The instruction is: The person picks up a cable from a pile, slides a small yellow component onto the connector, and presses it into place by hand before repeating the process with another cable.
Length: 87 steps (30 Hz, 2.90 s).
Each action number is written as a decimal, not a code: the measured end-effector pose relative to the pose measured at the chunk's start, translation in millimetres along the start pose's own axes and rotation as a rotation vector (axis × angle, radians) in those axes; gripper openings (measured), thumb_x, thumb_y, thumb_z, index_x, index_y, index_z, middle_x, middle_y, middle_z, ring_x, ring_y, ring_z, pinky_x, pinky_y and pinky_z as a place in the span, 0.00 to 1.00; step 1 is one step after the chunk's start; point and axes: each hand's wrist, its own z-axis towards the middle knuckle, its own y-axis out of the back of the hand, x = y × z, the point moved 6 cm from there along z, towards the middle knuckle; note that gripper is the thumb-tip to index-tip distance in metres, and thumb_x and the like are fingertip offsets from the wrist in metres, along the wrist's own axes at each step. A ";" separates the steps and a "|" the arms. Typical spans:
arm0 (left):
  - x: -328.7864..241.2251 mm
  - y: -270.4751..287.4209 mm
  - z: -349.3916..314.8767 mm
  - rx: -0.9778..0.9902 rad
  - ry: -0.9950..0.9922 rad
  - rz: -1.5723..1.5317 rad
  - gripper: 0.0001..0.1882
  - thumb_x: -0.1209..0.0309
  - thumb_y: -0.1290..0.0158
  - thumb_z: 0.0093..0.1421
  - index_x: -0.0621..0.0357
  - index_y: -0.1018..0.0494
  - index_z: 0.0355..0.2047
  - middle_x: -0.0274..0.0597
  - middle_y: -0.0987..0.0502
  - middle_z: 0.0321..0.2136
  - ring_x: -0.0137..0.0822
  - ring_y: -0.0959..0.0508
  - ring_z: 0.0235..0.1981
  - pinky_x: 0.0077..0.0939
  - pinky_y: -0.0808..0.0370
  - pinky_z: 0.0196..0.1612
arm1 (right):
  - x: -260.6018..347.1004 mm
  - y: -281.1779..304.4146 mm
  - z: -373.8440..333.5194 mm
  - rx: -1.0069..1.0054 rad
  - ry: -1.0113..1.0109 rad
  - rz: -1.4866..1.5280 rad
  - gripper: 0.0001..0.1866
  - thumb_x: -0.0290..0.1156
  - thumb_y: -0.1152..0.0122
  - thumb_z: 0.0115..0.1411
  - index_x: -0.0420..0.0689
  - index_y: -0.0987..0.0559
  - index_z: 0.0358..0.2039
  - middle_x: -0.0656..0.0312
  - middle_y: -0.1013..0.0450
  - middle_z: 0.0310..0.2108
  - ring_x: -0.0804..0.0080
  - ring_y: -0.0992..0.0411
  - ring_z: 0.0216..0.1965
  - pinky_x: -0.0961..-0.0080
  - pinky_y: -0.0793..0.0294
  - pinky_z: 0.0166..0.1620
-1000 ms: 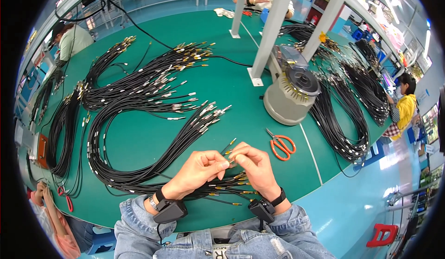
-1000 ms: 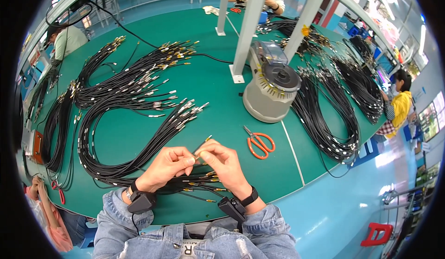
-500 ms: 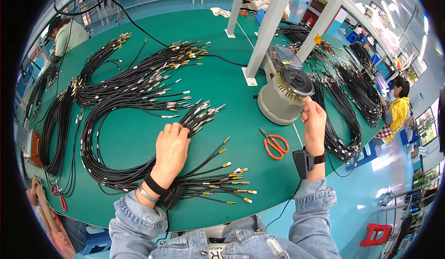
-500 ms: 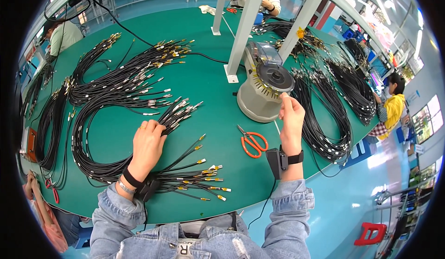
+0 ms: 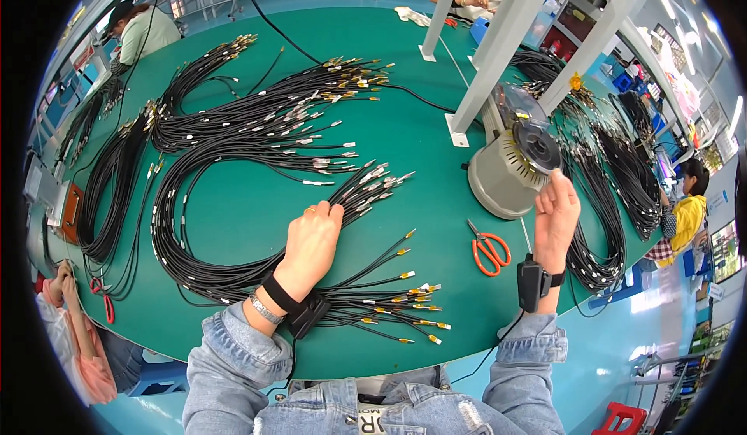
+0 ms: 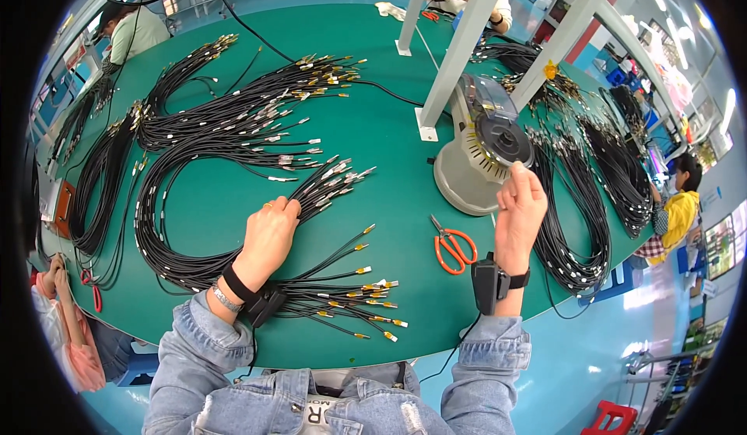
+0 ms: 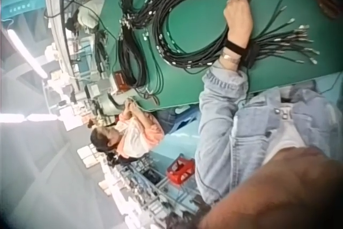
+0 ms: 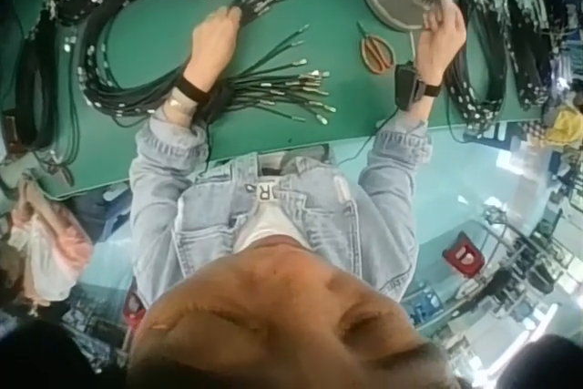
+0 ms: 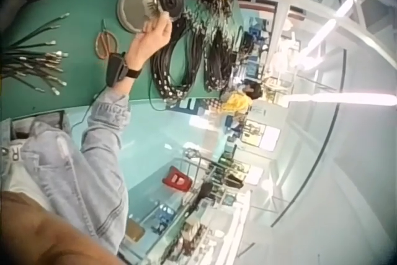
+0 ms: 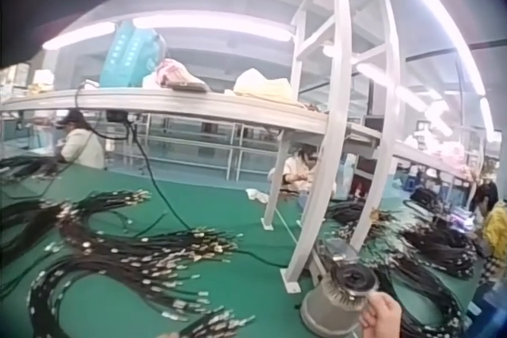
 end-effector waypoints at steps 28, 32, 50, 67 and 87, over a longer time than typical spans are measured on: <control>-20.6 21.8 -1.1 0.084 0.032 -0.813 0.08 0.73 0.47 0.53 0.67 0.29 0.28 0.44 0.25 0.18 0.32 0.27 0.16 0.24 0.32 0.23 | -85.6 -97.3 -132.4 0.438 -0.404 -0.111 0.04 0.25 0.45 0.56 0.39 0.28 0.27 0.69 0.34 0.21 0.85 0.42 0.22 0.85 0.42 0.27; -24.7 24.7 -5.7 0.260 0.155 -0.918 0.10 0.70 0.48 0.56 0.67 0.27 0.31 0.39 0.26 0.18 0.23 0.30 0.16 0.19 0.34 0.22 | -93.5 -105.0 -143.9 0.459 -0.386 -0.213 0.04 0.25 0.43 0.56 0.38 0.27 0.29 0.69 0.32 0.24 0.87 0.38 0.25 0.88 0.38 0.29; -34.2 15.5 -25.3 0.371 0.198 -1.239 0.09 0.73 0.53 0.60 0.67 0.28 0.32 0.32 0.31 0.14 0.19 0.34 0.16 0.14 0.39 0.19 | -109.1 -110.0 -149.6 0.448 -0.293 -0.274 0.06 0.27 0.42 0.55 0.37 0.25 0.29 0.69 0.29 0.25 0.87 0.36 0.26 0.87 0.36 0.30; -36.2 21.1 -23.6 0.290 0.130 -1.145 0.08 0.72 0.51 0.59 0.66 0.27 0.30 0.32 0.32 0.13 0.19 0.34 0.15 0.15 0.40 0.17 | -107.7 -110.5 -149.5 0.441 -0.284 -0.243 0.05 0.26 0.42 0.55 0.37 0.25 0.29 0.68 0.29 0.25 0.86 0.36 0.25 0.87 0.36 0.30; -38.4 21.4 -25.7 0.247 0.086 -1.134 0.08 0.72 0.50 0.58 0.66 0.28 0.27 0.33 0.31 0.14 0.19 0.33 0.15 0.14 0.39 0.17 | -110.8 -107.6 -151.4 0.481 -0.361 -0.242 0.04 0.25 0.44 0.57 0.37 0.26 0.30 0.67 0.28 0.29 0.85 0.32 0.31 0.87 0.33 0.36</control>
